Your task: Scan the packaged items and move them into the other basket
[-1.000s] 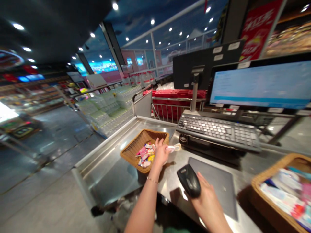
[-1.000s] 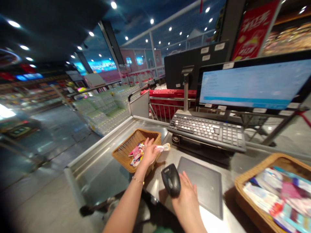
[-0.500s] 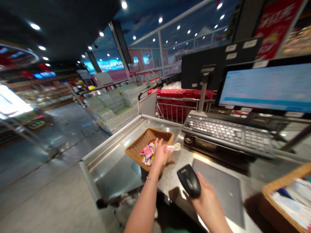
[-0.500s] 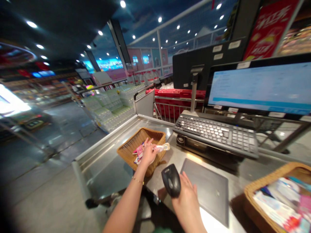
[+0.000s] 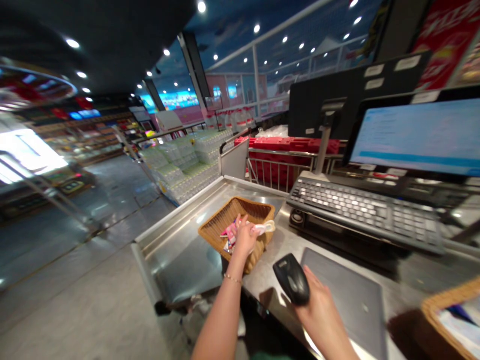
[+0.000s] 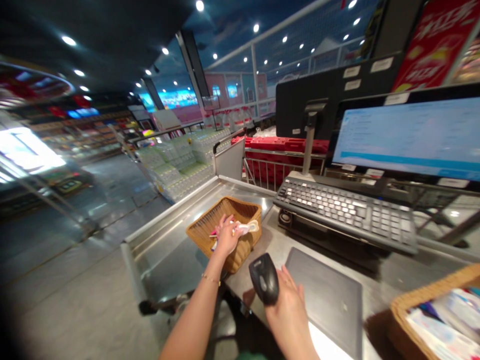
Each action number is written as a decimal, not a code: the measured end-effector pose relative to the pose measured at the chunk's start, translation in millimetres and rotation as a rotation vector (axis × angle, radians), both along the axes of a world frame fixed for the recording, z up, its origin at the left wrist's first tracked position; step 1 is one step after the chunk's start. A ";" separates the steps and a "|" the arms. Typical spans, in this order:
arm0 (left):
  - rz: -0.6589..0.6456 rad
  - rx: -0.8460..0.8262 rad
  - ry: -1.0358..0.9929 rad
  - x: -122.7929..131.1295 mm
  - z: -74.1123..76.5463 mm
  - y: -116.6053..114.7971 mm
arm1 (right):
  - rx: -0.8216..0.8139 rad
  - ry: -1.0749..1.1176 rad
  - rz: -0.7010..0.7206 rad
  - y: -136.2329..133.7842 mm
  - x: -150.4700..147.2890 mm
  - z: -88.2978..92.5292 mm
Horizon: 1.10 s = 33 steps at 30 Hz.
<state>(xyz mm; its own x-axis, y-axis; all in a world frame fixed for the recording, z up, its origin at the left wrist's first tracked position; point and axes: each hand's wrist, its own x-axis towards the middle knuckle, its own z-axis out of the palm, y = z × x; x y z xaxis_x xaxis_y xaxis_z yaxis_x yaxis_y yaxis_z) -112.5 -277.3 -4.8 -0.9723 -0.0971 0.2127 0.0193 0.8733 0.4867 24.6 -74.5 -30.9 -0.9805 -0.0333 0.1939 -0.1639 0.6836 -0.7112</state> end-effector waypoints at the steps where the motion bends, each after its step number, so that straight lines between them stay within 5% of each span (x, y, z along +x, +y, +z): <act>1: 0.004 0.001 0.002 -0.3 -1.1 -1.9 | 0.019 -0.008 0.042 0.3 0.1 0.0; 12: 0.236 0.012 0.045 -1.8 -5.6 -4.1 | 0.053 -0.100 0.087 1.7 3.6 0.7; 33: 0.092 0.045 -0.016 1.3 1.6 33.6 | 0.127 -0.069 -0.015 20.4 13.5 -9.3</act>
<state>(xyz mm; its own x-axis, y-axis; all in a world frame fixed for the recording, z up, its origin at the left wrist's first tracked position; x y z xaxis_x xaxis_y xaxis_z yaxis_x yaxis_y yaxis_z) -111.2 -243.8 -3.3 -0.9621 -0.1951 0.1903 -0.0682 0.8484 0.5250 38.1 -54.1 -40.2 -0.9918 -0.0383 0.1216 -0.1067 0.7709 -0.6279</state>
